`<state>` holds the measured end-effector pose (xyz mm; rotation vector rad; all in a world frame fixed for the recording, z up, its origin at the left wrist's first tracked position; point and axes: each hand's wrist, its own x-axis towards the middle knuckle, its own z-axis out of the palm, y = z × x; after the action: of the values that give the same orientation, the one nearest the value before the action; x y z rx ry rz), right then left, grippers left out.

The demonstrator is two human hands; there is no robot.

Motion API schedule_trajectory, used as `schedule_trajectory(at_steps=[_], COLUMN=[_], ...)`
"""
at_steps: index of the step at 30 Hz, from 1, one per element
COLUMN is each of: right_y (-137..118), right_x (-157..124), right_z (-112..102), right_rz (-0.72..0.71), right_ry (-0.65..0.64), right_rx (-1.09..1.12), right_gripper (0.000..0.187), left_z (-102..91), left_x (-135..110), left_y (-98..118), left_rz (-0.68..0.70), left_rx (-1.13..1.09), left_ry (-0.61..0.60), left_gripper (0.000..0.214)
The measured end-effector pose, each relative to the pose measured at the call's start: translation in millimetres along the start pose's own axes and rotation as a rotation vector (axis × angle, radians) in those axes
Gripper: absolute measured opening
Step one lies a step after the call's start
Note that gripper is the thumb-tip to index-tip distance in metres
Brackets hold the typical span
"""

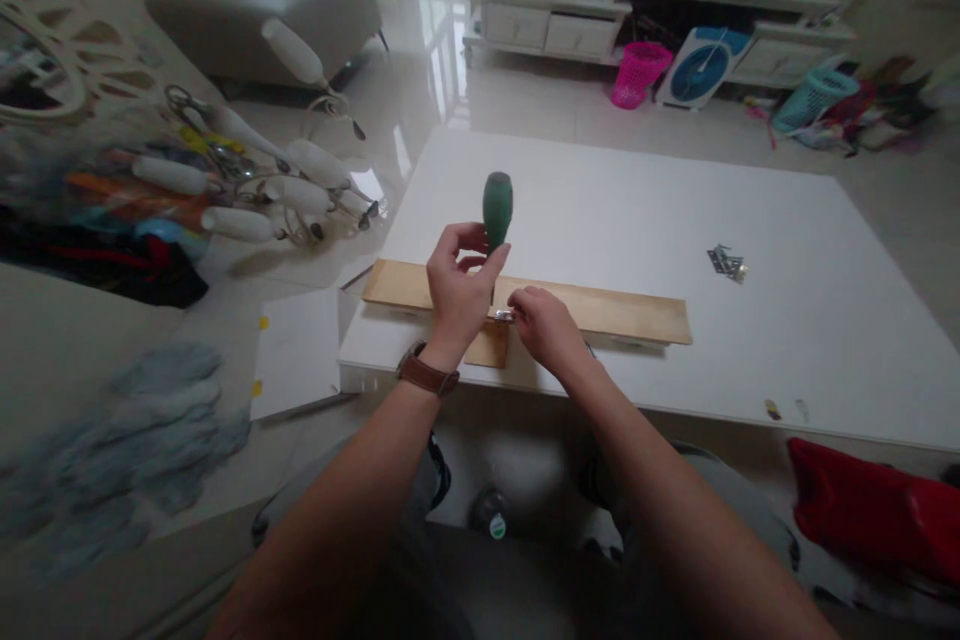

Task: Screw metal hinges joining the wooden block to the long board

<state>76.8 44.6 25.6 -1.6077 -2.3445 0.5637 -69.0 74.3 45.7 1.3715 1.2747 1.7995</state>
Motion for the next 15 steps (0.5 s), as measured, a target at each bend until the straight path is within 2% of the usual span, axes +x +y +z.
schedule_trajectory(at_steps=[11, 15], right_y=[-6.5, -8.2], right_x=[-4.1, -3.3], right_z=[-9.6, -8.8], right_rz=[0.13, 0.103], right_ry=[-0.033, -0.031], right_rx=[-0.105, -0.098], right_gripper=[0.019, 0.019], left_z=[-1.3, -1.2], left_x=[-0.2, -0.3], left_y=[3.5, 3.7], left_rz=[-0.007, -0.003], left_rx=[0.016, 0.029], left_ry=[0.011, 0.011], left_gripper=[0.028, 0.027])
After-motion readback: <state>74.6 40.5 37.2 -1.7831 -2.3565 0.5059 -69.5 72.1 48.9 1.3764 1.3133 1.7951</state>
